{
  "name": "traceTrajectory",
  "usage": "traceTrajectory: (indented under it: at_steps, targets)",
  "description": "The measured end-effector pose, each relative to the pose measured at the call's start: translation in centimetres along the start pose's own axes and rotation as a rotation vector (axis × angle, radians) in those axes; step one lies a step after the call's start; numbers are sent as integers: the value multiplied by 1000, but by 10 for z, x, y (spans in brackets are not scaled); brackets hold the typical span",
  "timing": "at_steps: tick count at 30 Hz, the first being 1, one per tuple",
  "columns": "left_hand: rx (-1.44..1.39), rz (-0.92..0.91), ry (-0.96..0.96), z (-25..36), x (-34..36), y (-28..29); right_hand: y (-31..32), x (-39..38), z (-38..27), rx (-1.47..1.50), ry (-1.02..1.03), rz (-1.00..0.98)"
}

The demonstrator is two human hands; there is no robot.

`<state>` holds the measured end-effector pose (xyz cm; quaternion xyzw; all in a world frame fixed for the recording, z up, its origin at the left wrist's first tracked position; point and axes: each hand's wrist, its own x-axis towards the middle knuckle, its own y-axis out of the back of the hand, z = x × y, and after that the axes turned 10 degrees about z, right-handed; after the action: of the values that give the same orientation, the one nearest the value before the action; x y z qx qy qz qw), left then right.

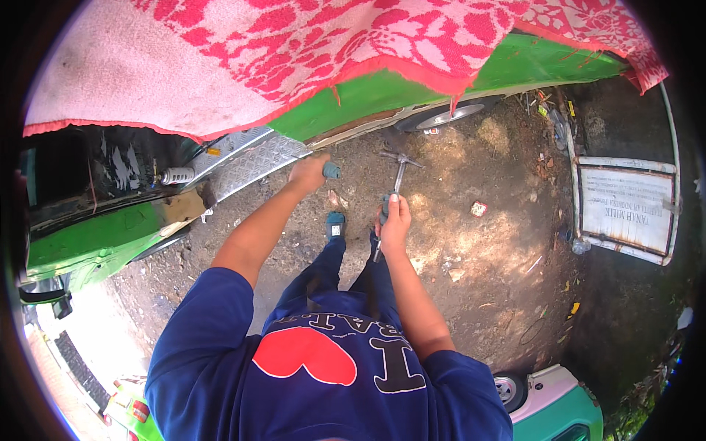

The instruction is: The person uses a hammer to repeatedly strike a small metal object held against the side of a green vehicle. The person holds the object with the left hand and strikes it with the right hand throughout the clip.

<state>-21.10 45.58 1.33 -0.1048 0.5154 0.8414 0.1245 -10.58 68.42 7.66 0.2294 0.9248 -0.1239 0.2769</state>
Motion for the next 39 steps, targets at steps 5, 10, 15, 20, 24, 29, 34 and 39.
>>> traceTrajectory:
  at_steps: [5,10,15,20,24,29,34,39]
  targets:
    - [-102,27,-145,37,-5,7,9,4,-9,-108,-2,-49]
    - [-154,94,-184,46,-4,6,9,1,-14,-119,-1,-56]
    - [-191,106,-158,53,-4,16,13,1,-18,-137,14,-44]
    - [-250,153,-189,44,-4,15,17,2,-21,-141,26,-52]
    - [-238,158,-195,29,-3,8,16,-3,-25,-164,26,-54]
    - [-259,107,-163,36,-4,16,18,-8,-26,-176,29,-54]
    - [-312,132,-182,37,-4,19,19,-12,-24,-204,27,-51]
    - [-345,134,-286,30,-2,19,17,-16,-27,-218,34,-53]
